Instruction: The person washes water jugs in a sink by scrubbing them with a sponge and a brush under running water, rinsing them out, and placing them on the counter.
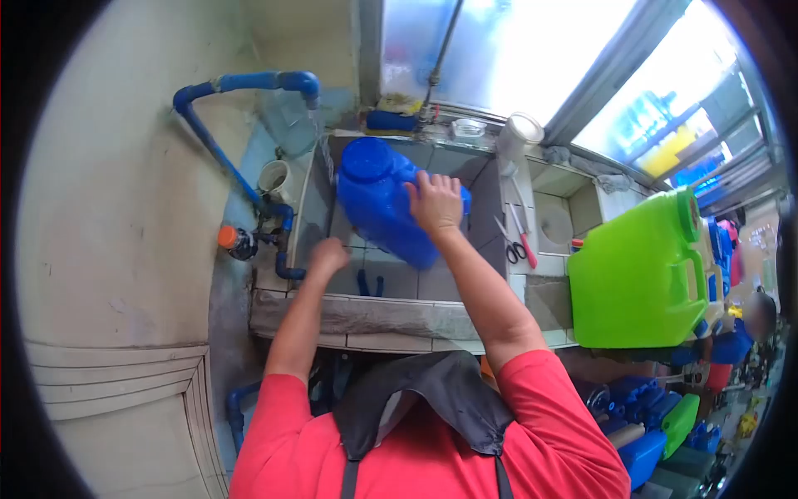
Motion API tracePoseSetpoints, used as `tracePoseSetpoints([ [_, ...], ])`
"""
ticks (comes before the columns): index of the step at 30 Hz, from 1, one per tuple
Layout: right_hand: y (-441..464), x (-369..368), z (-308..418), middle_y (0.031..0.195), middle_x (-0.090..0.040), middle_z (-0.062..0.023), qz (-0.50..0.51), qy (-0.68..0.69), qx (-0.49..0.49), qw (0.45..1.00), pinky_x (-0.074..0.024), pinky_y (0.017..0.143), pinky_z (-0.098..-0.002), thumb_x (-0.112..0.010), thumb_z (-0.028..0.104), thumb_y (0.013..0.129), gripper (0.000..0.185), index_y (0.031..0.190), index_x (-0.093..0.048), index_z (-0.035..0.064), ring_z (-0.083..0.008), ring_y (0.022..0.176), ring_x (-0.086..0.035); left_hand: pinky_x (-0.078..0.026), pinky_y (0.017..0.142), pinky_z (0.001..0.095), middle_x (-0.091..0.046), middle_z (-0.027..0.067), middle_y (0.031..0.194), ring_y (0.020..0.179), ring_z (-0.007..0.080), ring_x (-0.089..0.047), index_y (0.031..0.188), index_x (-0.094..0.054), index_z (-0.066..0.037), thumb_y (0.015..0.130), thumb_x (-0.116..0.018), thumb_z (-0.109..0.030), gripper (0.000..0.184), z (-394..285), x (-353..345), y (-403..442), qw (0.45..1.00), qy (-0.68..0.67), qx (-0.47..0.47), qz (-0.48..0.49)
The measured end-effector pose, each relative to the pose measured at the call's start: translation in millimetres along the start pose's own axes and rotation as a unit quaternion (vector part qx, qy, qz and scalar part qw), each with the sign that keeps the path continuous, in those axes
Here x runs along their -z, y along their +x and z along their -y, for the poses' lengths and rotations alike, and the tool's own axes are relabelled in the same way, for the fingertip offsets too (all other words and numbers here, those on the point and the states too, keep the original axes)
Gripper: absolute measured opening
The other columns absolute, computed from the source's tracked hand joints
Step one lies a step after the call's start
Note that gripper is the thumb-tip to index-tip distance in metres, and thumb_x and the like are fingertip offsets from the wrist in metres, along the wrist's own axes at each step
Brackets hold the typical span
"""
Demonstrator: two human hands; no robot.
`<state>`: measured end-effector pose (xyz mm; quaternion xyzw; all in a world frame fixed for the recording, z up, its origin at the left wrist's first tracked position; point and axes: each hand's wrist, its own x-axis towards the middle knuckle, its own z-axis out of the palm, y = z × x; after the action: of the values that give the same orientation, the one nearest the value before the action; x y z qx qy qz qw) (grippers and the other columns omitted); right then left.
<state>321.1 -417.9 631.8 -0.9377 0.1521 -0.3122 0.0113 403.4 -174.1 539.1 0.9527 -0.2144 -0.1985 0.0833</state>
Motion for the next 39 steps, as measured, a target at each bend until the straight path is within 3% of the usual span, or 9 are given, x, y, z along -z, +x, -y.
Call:
tracePoseSetpoints([
  [4, 13, -1, 51, 0.079, -0.069, -0.0206, 0.133, 0.097, -0.171, 0.971, -0.0505, 0.067, -0.0527, -0.064, 0.043, 0.088, 0.037, 0.092, -0.063, 0.007, -0.0399, 0.075, -0.069, -0.05, 0.088, 0.0475, -0.068, 0.025, 0.103, 0.102, 0.0421, -0.063, 0.112, -0.066, 0.0, 0.091, -0.061, -0.041, 0.046, -42, 48, -22, 0.943, -0.231, -0.11, -0.213],
  [6, 19, 1, 63, 0.086, -0.07, -0.022, 0.197, 0.217, -0.177, 0.94, -0.0532, 0.077, -0.0498, -0.063, 0.049, 0.087, 0.045, 0.09, -0.068, 0.0051, -0.0423, 0.085, -0.067, -0.05, 0.087, 0.0481, -0.067, 0.0269, 0.104, 0.103, 0.0429, -0.063, 0.122, -0.059, 0.0, 0.093, -0.06, -0.043, 0.052, -65, 65, -29, 0.913, -0.248, -0.132, -0.296],
  [9, 15, 39, 45, 0.089, -0.068, -0.0192, 0.197, 0.212, -0.116, 0.95, -0.0535, 0.076, -0.0474, -0.064, 0.042, 0.088, 0.036, 0.089, -0.069, 0.006, -0.0399, 0.087, -0.066, -0.048, 0.089, 0.0467, -0.065, 0.0277, 0.107, 0.105, 0.0428, -0.061, 0.127, -0.053, 0.002, 0.091, -0.063, -0.044, 0.059, -96, 82, -55, 0.929, -0.294, -0.056, -0.218],
  [14, -71, 43, -96, 0.088, -0.06, -0.0143, 0.034, 0.007, -0.084, 0.996, -0.0509, 0.07, -0.0461, -0.062, 0.016, 0.085, 0.01, 0.081, -0.062, 0.006, -0.0352, 0.086, -0.06, -0.052, 0.08, 0.049, -0.067, 0.0254, 0.106, 0.095, 0.0436, -0.065, 0.126, -0.051, 0.004, 0.074, -0.077, -0.035, 0.071, -92, 53, -44, 0.904, -0.176, -0.132, -0.366],
  [21, -170, 58, -167, 0.092, -0.058, -0.0128, 0.039, -0.05, -0.101, 0.993, -0.0494, 0.076, -0.0441, -0.068, 0.022, 0.085, 0.016, 0.089, -0.063, 0.0073, -0.0324, 0.09, -0.058, -0.052, 0.089, 0.0398, -0.065, 0.0207, 0.114, 0.099, 0.0332, -0.066, 0.131, -0.053, -0.002, 0.069, -0.079, -0.023, 0.07, -49, 106, -5, 0.924, -0.244, -0.257, -0.146],
  [25, -168, 54, -170, 0.094, -0.059, -0.0123, 0.027, -0.042, -0.141, 0.989, -0.0485, 0.077, -0.0434, -0.071, 0.026, 0.083, 0.021, 0.093, -0.065, 0.0082, -0.032, 0.089, -0.058, -0.045, 0.098, 0.0448, -0.061, 0.0191, 0.12, 0.113, 0.0358, -0.057, 0.124, -0.06, -0.006, 0.068, -0.074, -0.027, 0.062, -47, 135, 29, 0.929, -0.158, -0.304, -0.14],
  [31, -143, 46, -175, 0.097, -0.058, -0.0116, 0.056, -0.086, -0.196, 0.975, -0.0485, 0.078, -0.0428, -0.073, 0.03, 0.082, 0.027, 0.095, -0.066, 0.0078, -0.0317, 0.091, -0.058, -0.049, 0.089, 0.0477, -0.061, 0.0151, 0.116, 0.106, 0.0375, -0.059, 0.111, -0.067, -0.007, 0.075, -0.065, -0.027, 0.041, -57, 124, 57, 0.938, 0.016, -0.118, -0.324],
  [33, -115, 51, -167, 0.11, -0.059, -0.013, 0.071, -0.064, -0.217, 0.971, -0.0472, 0.083, -0.0441, -0.074, 0.032, 0.08, 0.03, 0.092, -0.062, 0.0071, -0.0322, 0.1, -0.056, -0.05, 0.088, 0.0471, -0.061, 0.0146, 0.117, 0.106, 0.0377, -0.059, 0.109, -0.067, -0.007, 0.074, -0.067, -0.03, 0.042, -43, 126, 68, 0.929, 0.006, -0.192, -0.318],
  [39, 17, 61, -62, 0.117, -0.057, -0.0147, 0.022, 0.152, 0.137, 0.979, -0.0416, 0.098, -0.0474, -0.081, 0.045, 0.069, 0.071, 0.125, -0.06, 0.0081, -0.0364, 0.114, -0.052, -0.044, 0.098, 0.0423, -0.058, 0.0131, 0.118, 0.11, 0.0362, -0.056, 0.111, -0.064, -0.004, 0.086, -0.064, -0.033, 0.038, -54, 124, 76, 0.903, -0.016, -0.327, -0.277],
])
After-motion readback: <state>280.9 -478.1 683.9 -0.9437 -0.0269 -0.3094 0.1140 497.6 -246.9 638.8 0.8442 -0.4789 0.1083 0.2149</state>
